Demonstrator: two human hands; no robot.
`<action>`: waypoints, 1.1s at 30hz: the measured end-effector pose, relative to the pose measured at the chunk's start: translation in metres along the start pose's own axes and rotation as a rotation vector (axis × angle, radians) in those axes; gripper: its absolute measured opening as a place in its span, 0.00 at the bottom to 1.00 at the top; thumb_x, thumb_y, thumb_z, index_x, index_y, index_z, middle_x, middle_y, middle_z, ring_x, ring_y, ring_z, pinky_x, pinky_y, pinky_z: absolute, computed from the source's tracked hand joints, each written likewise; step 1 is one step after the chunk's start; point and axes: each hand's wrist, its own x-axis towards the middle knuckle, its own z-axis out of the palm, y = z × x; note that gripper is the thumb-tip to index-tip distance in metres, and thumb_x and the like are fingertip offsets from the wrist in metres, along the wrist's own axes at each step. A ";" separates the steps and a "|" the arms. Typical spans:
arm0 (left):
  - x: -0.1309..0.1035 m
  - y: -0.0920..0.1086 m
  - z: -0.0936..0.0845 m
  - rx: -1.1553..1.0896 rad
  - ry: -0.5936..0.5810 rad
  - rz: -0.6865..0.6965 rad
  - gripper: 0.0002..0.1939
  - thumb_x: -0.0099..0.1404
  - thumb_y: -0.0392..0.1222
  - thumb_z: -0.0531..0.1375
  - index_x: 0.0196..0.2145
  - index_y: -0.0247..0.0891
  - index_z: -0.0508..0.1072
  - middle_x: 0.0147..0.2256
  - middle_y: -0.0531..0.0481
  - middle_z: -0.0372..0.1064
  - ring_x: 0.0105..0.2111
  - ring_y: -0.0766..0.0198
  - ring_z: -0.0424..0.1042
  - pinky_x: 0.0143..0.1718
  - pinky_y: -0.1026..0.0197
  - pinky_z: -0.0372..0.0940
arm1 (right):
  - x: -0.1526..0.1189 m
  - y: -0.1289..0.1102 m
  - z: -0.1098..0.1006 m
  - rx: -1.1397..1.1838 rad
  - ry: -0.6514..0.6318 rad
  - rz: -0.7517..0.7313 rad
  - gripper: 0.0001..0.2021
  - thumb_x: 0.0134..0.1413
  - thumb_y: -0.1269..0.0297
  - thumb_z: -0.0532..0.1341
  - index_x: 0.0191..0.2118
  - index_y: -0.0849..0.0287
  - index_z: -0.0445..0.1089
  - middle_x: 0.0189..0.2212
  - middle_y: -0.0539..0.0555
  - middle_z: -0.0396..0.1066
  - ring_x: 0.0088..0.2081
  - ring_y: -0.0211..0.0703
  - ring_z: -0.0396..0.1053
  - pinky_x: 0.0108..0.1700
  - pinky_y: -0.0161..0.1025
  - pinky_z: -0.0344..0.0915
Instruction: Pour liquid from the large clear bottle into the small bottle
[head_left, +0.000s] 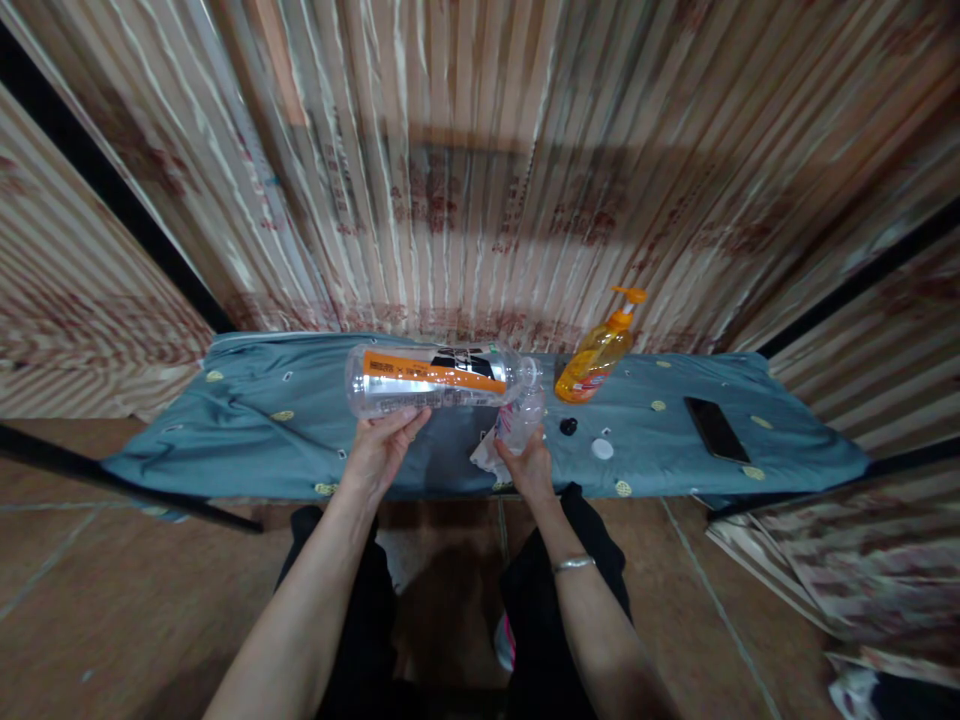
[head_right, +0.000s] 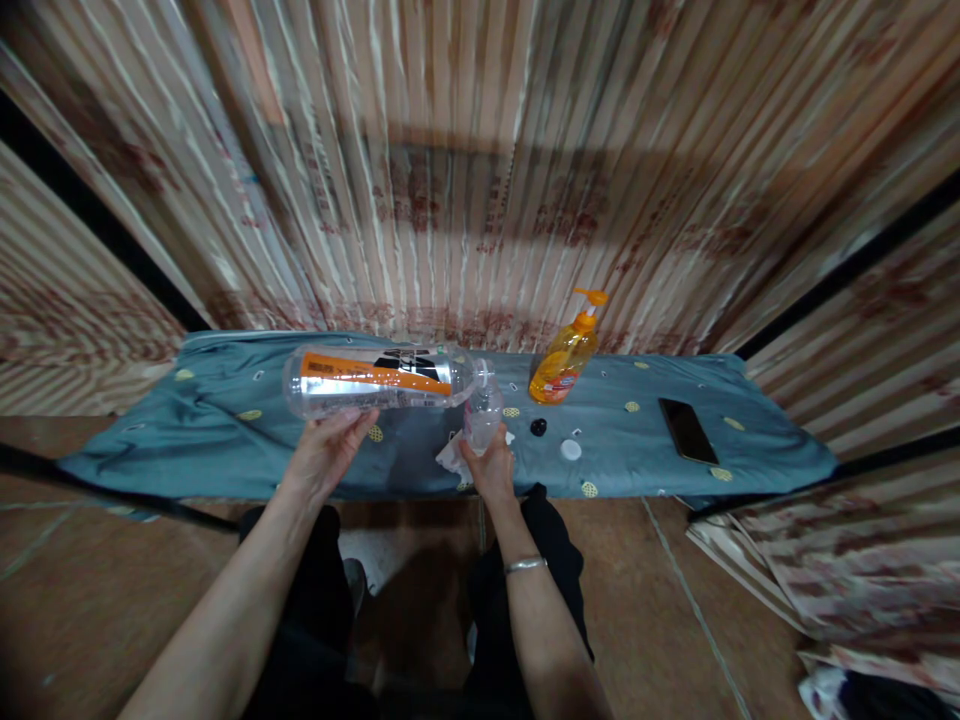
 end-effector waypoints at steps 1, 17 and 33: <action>0.000 0.000 0.000 0.001 -0.001 0.001 0.17 0.38 0.25 0.67 0.29 0.37 0.75 0.29 0.53 0.76 0.30 0.64 0.74 0.35 0.62 0.73 | 0.000 -0.001 -0.001 0.000 -0.001 0.003 0.32 0.45 0.52 0.62 0.54 0.63 0.55 0.37 0.60 0.74 0.38 0.53 0.73 0.38 0.43 0.66; 0.001 -0.001 0.000 0.006 -0.008 0.008 0.17 0.38 0.26 0.68 0.30 0.35 0.76 0.28 0.51 0.76 0.30 0.64 0.74 0.35 0.63 0.72 | 0.000 -0.004 -0.004 -0.013 -0.021 0.009 0.33 0.45 0.52 0.62 0.54 0.65 0.54 0.38 0.61 0.74 0.38 0.53 0.73 0.38 0.42 0.66; 0.003 -0.003 -0.003 -0.007 -0.016 0.014 0.16 0.39 0.26 0.68 0.28 0.35 0.75 0.30 0.51 0.76 0.29 0.65 0.74 0.35 0.63 0.73 | 0.001 0.006 0.003 -0.022 -0.001 -0.020 0.32 0.45 0.50 0.62 0.52 0.63 0.55 0.34 0.58 0.74 0.36 0.52 0.73 0.35 0.41 0.65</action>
